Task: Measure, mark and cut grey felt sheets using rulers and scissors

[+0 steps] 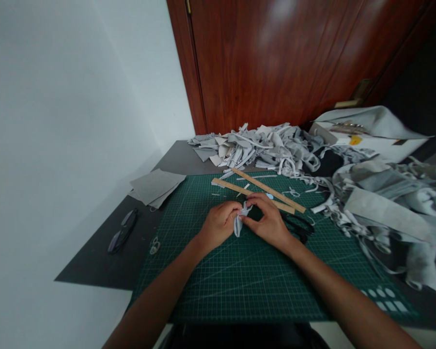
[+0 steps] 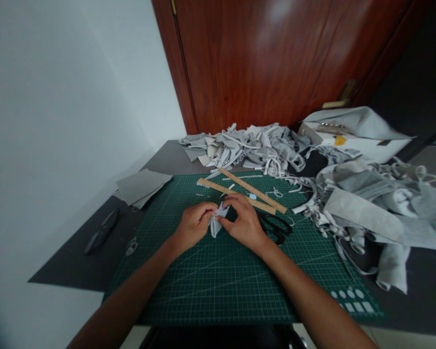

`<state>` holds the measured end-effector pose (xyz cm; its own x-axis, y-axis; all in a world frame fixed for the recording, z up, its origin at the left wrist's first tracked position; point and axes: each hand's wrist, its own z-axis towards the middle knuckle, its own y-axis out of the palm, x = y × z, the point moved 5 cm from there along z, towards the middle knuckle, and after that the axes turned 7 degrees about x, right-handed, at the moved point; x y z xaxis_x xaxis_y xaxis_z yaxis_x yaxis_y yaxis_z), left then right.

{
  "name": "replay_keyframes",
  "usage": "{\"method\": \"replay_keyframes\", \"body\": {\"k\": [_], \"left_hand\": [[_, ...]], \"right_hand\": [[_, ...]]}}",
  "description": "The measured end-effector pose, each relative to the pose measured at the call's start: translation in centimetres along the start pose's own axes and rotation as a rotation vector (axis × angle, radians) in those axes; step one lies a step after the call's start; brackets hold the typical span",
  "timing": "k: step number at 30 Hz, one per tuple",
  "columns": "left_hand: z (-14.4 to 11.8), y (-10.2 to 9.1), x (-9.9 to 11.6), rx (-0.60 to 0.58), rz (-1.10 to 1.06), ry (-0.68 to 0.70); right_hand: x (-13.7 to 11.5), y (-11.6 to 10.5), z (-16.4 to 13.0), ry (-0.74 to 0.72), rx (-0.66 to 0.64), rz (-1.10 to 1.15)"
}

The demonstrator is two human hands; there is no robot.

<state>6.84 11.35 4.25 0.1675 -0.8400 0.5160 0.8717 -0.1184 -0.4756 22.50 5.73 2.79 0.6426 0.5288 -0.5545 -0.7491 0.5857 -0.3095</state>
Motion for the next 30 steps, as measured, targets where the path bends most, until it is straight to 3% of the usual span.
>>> {"method": "replay_keyframes", "body": {"k": [5, 10, 19, 26, 30], "left_hand": [[-0.3, 0.4, -0.5, -0.076, -0.049, -0.109], [-0.5, 0.8, -0.4, -0.166, -0.079, -0.115], [0.2, -0.2, -0.3, -0.024, -0.008, -0.166], [0.1, 0.3, -0.2, 0.024, -0.130, -0.180], [0.2, 0.6, -0.7, 0.006, -0.220, -0.276]], "right_hand": [[-0.3, -0.1, 0.2, 0.001, -0.033, -0.002], [-0.1, -0.1, 0.3, -0.002, -0.119, -0.074], [0.3, -0.6, 0.3, 0.022, 0.002, -0.043], [-0.4, 0.2, 0.0, 0.108, -0.178, -0.016], [-0.3, 0.1, 0.0, 0.136, -0.229, 0.023]]}}
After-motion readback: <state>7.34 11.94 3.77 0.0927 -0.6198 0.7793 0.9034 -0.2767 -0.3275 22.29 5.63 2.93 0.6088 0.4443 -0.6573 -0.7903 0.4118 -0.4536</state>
